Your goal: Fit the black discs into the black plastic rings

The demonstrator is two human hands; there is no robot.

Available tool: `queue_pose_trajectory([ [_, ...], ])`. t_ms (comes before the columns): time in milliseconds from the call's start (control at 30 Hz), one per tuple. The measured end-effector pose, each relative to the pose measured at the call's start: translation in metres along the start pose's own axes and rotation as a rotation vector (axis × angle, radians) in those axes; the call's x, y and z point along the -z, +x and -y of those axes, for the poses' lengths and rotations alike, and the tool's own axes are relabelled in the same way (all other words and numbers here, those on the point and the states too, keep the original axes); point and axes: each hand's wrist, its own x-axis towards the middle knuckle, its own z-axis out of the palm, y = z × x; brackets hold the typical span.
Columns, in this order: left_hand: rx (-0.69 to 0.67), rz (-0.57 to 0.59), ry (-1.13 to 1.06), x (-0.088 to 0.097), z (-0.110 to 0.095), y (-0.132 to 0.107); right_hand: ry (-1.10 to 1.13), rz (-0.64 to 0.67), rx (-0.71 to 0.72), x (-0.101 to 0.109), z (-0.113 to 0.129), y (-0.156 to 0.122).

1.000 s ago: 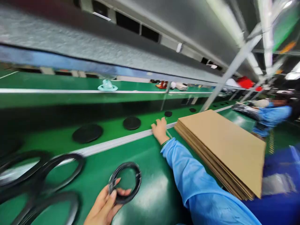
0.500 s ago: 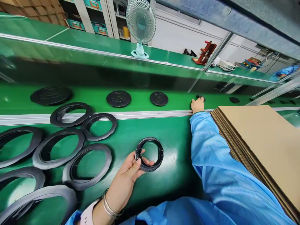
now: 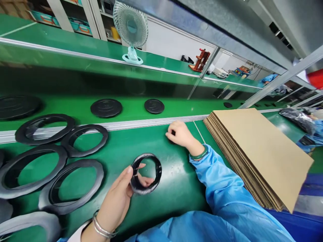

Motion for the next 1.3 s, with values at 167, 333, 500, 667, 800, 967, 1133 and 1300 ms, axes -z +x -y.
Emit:
queue_pose_trajectory([
  [167,0.021,0.080,0.071,0.004,0.003,0.001,0.194,-0.095,-0.109,0.002,-0.003,-0.001],
  [333,-0.046,0.041,0.183,0.007,0.006,0.006,0.221,-0.054,-0.252,0.000,-0.006,-0.002],
  [500,-0.074,0.043,0.259,0.008,0.006,0.005,0.072,0.079,-0.220,-0.015,0.006,-0.002],
  [667,-0.140,0.010,0.390,0.009,0.008,0.006,0.072,0.044,-0.226,-0.022,0.008,-0.002],
  [800,-0.204,-0.143,0.391,0.009,0.008,0.008,0.032,0.005,-0.262,-0.022,0.010,-0.003],
  [967,-0.201,-0.194,0.477,0.012,0.009,0.008,0.226,-0.200,-0.081,-0.015,0.054,-0.013],
  [1133,-0.220,-0.179,0.456,0.008,0.007,0.010,0.371,-0.233,0.241,-0.024,0.103,-0.028],
  [1300,-0.202,-0.188,0.376,0.013,0.004,0.009,0.151,-0.221,0.373,-0.047,0.108,-0.032],
])
